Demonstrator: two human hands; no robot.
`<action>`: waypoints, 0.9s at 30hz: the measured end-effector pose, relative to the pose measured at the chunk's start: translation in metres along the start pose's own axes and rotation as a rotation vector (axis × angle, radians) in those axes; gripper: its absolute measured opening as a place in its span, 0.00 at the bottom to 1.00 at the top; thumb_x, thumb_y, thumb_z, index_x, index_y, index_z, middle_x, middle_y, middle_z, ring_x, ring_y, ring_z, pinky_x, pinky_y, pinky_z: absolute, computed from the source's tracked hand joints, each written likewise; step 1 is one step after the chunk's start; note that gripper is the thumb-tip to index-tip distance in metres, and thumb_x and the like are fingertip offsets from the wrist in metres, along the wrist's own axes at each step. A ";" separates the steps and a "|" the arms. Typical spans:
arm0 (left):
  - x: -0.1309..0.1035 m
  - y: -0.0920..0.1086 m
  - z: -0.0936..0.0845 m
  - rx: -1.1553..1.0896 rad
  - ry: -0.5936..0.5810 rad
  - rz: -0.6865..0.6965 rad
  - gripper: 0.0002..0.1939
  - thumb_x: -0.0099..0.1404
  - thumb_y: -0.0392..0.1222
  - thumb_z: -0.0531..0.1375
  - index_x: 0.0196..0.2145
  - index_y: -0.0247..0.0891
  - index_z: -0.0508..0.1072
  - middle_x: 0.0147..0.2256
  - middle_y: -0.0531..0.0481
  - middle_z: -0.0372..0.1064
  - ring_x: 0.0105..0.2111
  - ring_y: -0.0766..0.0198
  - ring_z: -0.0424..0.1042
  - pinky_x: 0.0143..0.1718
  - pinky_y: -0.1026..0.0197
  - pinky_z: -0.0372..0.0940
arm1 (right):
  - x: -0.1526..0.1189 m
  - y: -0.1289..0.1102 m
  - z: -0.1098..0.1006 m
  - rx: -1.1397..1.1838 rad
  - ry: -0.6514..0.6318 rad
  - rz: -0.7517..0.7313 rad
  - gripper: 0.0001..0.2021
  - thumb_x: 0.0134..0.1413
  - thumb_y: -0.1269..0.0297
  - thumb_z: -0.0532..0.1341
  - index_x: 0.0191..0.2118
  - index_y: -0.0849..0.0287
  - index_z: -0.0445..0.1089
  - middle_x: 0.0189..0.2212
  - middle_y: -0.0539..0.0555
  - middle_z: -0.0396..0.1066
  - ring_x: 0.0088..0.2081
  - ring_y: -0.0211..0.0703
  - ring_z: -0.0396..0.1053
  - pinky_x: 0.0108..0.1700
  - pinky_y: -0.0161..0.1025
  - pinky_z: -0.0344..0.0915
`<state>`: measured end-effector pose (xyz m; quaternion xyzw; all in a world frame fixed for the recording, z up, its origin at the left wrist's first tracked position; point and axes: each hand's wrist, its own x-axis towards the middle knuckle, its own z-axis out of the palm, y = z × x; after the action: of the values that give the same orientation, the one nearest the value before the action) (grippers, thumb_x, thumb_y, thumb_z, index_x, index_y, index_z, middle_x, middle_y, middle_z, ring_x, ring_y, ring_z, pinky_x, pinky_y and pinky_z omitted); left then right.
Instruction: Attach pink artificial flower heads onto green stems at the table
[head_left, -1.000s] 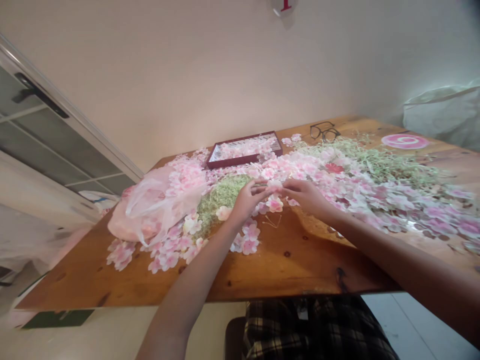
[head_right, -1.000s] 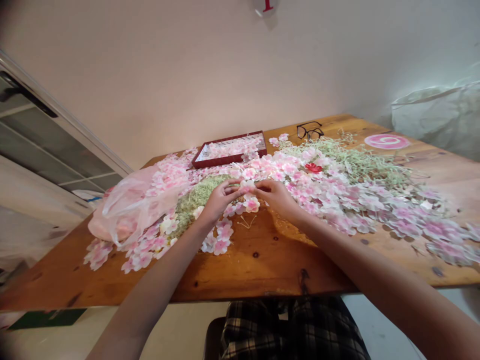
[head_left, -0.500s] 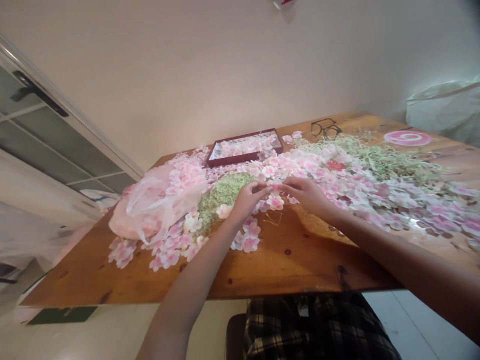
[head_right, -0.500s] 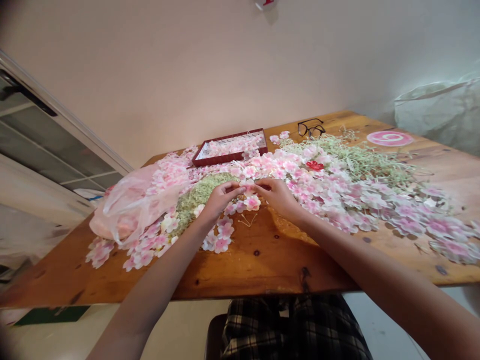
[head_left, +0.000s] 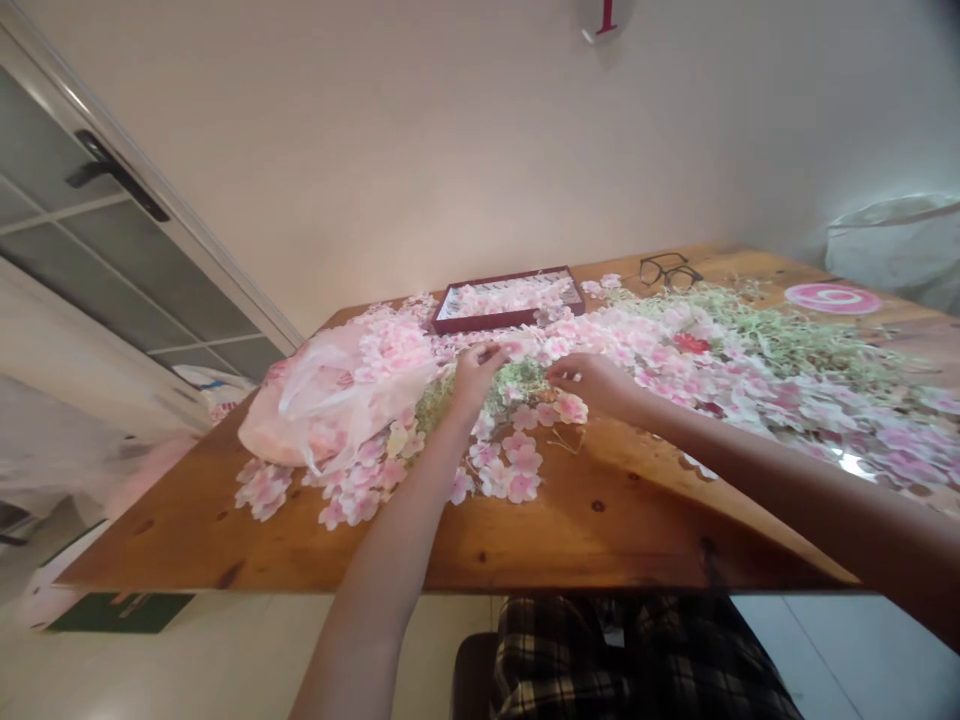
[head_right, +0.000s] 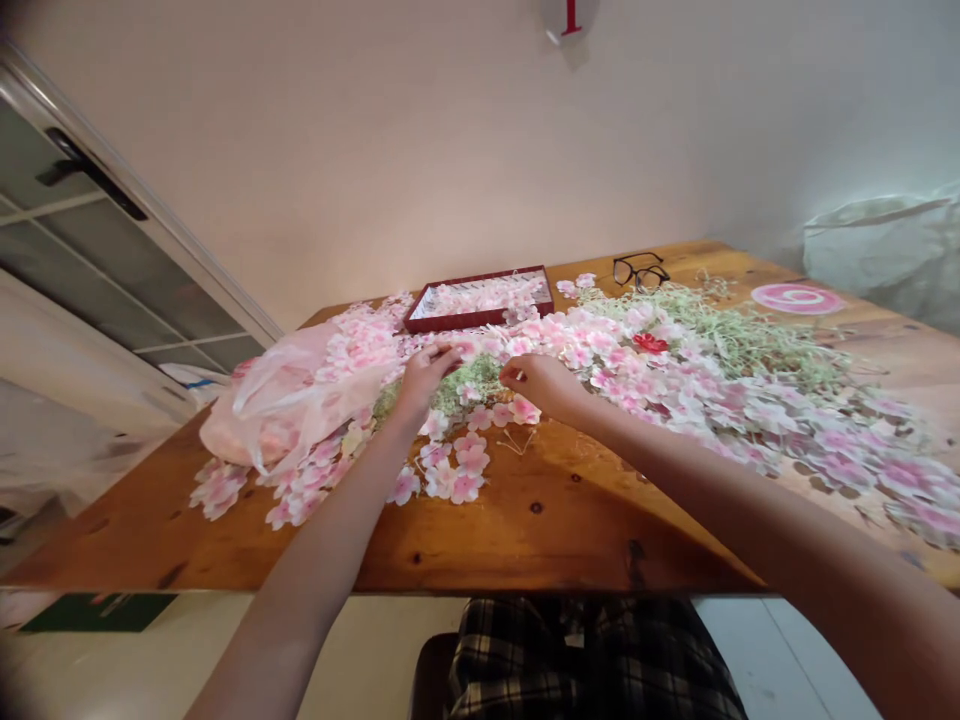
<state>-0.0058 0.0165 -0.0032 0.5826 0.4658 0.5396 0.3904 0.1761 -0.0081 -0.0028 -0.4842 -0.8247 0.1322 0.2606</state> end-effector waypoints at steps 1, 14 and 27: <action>0.003 -0.001 -0.003 -0.026 0.026 0.009 0.12 0.46 0.46 0.58 0.26 0.34 0.68 0.25 0.52 0.64 0.27 0.69 0.65 0.35 0.64 0.60 | 0.008 -0.003 0.005 -0.054 -0.025 -0.023 0.09 0.48 0.65 0.53 0.34 0.58 0.69 0.31 0.53 0.69 0.31 0.39 0.64 0.32 0.33 0.57; 0.005 0.002 -0.007 -0.049 0.046 0.013 0.12 0.47 0.45 0.58 0.29 0.35 0.67 0.27 0.52 0.65 0.28 0.70 0.66 0.33 0.65 0.61 | 0.033 0.008 0.025 -0.054 0.003 0.070 0.07 0.45 0.65 0.55 0.27 0.59 0.69 0.26 0.52 0.70 0.29 0.40 0.65 0.31 0.33 0.58; -0.005 0.004 -0.001 0.072 -0.020 0.029 0.13 0.49 0.47 0.56 0.28 0.35 0.67 0.28 0.50 0.65 0.29 0.67 0.66 0.33 0.64 0.60 | 0.010 -0.011 -0.002 1.238 0.011 0.382 0.02 0.43 0.72 0.60 0.27 0.63 0.66 0.29 0.54 0.68 0.31 0.35 0.67 0.43 0.36 0.64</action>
<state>-0.0062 0.0109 -0.0003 0.6082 0.4725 0.5223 0.3660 0.1646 -0.0051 0.0069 -0.3833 -0.4940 0.6248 0.4677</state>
